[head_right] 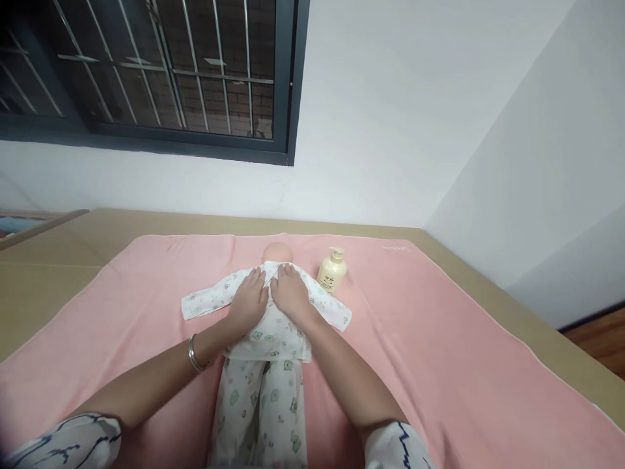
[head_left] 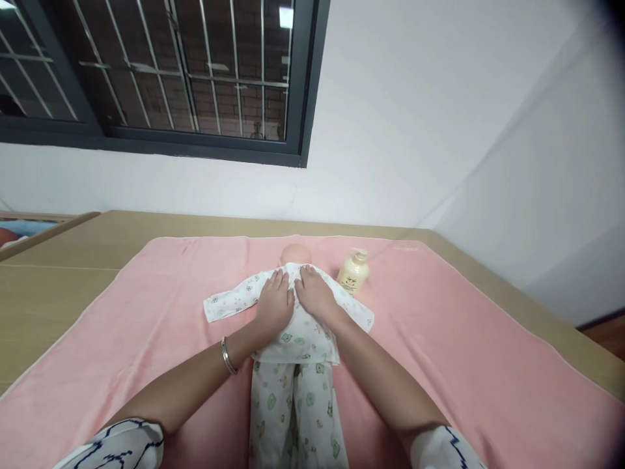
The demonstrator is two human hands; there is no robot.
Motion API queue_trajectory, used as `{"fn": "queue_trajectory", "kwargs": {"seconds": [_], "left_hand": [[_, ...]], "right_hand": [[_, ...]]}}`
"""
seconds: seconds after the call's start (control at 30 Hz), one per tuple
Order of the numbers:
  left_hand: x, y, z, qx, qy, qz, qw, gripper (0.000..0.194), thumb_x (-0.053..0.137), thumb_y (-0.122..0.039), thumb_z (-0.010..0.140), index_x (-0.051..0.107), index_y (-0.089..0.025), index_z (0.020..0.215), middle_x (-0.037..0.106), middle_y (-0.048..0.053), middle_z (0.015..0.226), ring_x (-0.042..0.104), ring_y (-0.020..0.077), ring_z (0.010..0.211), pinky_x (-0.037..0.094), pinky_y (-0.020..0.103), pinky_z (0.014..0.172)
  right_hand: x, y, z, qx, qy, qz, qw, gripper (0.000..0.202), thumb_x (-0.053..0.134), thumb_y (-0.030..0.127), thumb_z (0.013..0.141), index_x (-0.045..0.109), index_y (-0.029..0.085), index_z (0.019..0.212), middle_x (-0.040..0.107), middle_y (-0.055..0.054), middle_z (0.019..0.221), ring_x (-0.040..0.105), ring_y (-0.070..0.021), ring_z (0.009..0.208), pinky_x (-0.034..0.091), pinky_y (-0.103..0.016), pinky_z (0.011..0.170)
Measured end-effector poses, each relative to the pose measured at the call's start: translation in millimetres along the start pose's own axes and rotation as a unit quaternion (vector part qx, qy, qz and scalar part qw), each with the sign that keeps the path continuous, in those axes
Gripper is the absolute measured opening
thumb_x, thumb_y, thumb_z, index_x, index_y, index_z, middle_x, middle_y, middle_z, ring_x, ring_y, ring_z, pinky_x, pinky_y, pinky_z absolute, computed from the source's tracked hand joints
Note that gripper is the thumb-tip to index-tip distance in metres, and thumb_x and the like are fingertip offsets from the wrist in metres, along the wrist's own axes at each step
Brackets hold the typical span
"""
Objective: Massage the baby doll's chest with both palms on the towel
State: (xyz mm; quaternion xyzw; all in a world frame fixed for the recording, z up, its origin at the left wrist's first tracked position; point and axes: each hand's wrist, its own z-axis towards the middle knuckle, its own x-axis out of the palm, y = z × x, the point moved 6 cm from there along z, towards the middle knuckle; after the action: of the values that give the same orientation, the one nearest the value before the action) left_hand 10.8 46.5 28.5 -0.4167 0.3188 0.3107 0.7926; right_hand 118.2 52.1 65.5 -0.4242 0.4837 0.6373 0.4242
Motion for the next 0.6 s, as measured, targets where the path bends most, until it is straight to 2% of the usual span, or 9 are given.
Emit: {"fn": "queue_trajectory", "kwargs": {"seconds": [0.07,0.13,0.3,0.37,0.5,0.6], "left_hand": [[0.0,-1,1,0.005,0.010,0.002,1.000,0.051,0.032,-0.026,0.094,0.044,-0.005,0.139,0.040,0.019,0.150,0.029,0.0289,0.144,0.025,0.047,0.117],[-0.7,6,9,-0.003,0.030,-0.004,1.000,0.051,0.033,-0.027,0.094,0.044,-0.006,0.139,0.041,0.018,0.150,0.030,0.0281,0.143,0.026,0.046,0.117],[-2.3,26,28,-0.025,0.070,-0.015,0.997,0.050,0.030,-0.028,0.095,0.047,-0.007,0.137,0.047,0.017,0.146,0.038,0.0258,0.139,0.030,0.044,0.115],[-2.4,22,24,-0.026,0.058,0.005,0.998,0.050,0.030,-0.029,0.095,0.045,-0.008,0.138,0.045,0.017,0.147,0.036,0.0267,0.140,0.030,0.045,0.115],[-0.3,-1,3,0.007,0.043,0.044,0.998,0.050,0.031,-0.027,0.095,0.042,-0.008,0.140,0.040,0.018,0.150,0.028,0.0282,0.144,0.026,0.048,0.116],[-1.3,-7,0,0.021,0.046,0.037,0.998,0.050,0.032,-0.026,0.095,0.044,-0.008,0.139,0.040,0.017,0.151,0.028,0.0280,0.144,0.026,0.046,0.116]], "right_hand": [[3,-5,3,0.019,-0.004,-0.006,1.000,0.053,0.030,0.026,0.097,0.039,-0.001,0.142,0.043,-0.021,0.146,0.036,-0.0269,0.139,0.023,-0.039,0.115],[6,0,-2,0.023,-0.005,-0.025,0.999,0.055,0.030,0.026,0.097,0.037,-0.003,0.142,0.040,-0.023,0.148,0.033,-0.0292,0.140,0.022,-0.042,0.116],[10,23,-20,-0.028,-0.022,-0.059,0.998,0.054,0.034,0.028,0.096,0.040,0.000,0.142,0.042,-0.023,0.147,0.034,-0.0316,0.140,0.022,-0.044,0.115],[10,18,-15,-0.036,-0.020,-0.043,0.998,0.053,0.034,0.027,0.096,0.042,0.002,0.141,0.042,-0.022,0.147,0.034,-0.0300,0.139,0.023,-0.043,0.115],[9,-10,8,-0.007,-0.006,0.010,1.000,0.050,0.030,0.023,0.096,0.043,0.003,0.140,0.044,-0.018,0.146,0.039,-0.0240,0.137,0.026,-0.038,0.114],[10,-15,12,0.012,-0.009,0.002,1.000,0.050,0.029,0.023,0.096,0.043,0.001,0.140,0.044,-0.020,0.146,0.038,-0.0252,0.137,0.027,-0.040,0.113]]}}
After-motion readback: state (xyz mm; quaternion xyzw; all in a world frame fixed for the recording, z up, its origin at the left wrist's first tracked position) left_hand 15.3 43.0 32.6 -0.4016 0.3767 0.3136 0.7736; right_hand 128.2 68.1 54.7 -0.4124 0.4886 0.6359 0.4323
